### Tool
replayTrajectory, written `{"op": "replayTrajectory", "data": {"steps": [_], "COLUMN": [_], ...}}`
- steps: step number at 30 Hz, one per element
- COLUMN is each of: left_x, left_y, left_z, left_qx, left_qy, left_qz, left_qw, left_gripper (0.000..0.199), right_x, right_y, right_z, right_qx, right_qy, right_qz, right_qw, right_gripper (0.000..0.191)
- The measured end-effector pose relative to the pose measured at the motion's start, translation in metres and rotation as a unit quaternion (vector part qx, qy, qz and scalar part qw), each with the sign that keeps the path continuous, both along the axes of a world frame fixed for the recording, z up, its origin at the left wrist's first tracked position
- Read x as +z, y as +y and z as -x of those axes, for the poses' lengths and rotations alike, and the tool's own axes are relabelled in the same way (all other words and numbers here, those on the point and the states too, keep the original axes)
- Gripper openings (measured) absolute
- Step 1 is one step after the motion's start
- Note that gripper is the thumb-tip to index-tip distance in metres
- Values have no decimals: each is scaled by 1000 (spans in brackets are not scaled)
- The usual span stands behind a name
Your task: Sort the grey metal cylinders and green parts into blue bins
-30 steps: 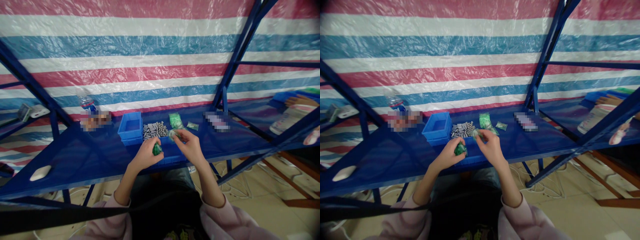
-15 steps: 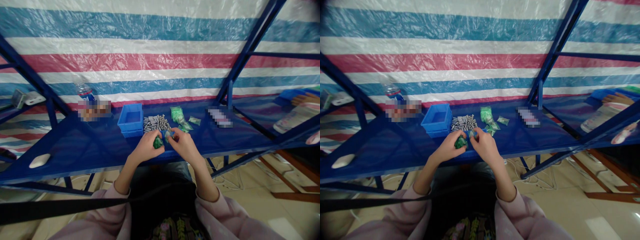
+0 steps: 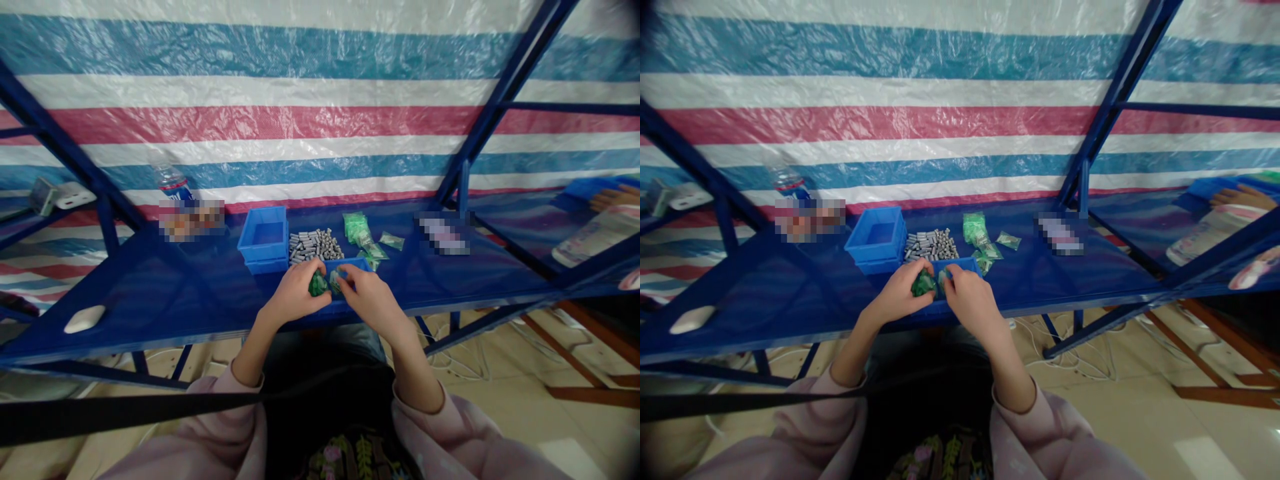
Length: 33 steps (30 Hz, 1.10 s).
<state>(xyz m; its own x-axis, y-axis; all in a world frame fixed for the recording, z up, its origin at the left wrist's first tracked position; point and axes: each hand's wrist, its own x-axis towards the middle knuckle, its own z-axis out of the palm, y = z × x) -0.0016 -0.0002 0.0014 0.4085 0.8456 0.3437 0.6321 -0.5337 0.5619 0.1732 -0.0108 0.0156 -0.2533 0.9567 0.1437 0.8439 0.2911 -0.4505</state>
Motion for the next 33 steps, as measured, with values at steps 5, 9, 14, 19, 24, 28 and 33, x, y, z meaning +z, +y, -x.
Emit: {"op": "replayTrajectory", "data": {"steps": [5, 9, 14, 19, 24, 28, 33], "left_x": [-1, -1, -2, -2, -1, -1, -2], "left_y": [-1, -1, 1, 1, 1, 2, 3], "left_z": [0, -1, -1, 0, -1, -1, 0], "left_qx": [15, 14, -7, -4, -6, -5, -11], "left_qy": [4, 19, 32, 43, 41, 47, 46], "left_qz": [17, 12, -12, -13, -9, -6, -12], "left_qw": [1000, 1000, 999, 999, 999, 999, 999], "left_gripper": [44, 47, 31, 34, 36, 37, 33], "right_x": [2, 3, 3, 6, 6, 5, 4], "right_y": [-1, -2, -3, -5, -5, -5, -5], "right_z": [4, 4, 6, 8, 10, 10, 9], "right_qx": [-18, -23, -23, -28, -20, 5, 44], "right_qy": [2, 25, 25, 13, 25, 44, 67], "right_qz": [19, 16, 4, 12, 6, 2, 8], "right_qw": [1000, 999, 999, 999, 999, 999, 997], "right_gripper": [17, 14, 18, 19, 20, 20, 21]}}
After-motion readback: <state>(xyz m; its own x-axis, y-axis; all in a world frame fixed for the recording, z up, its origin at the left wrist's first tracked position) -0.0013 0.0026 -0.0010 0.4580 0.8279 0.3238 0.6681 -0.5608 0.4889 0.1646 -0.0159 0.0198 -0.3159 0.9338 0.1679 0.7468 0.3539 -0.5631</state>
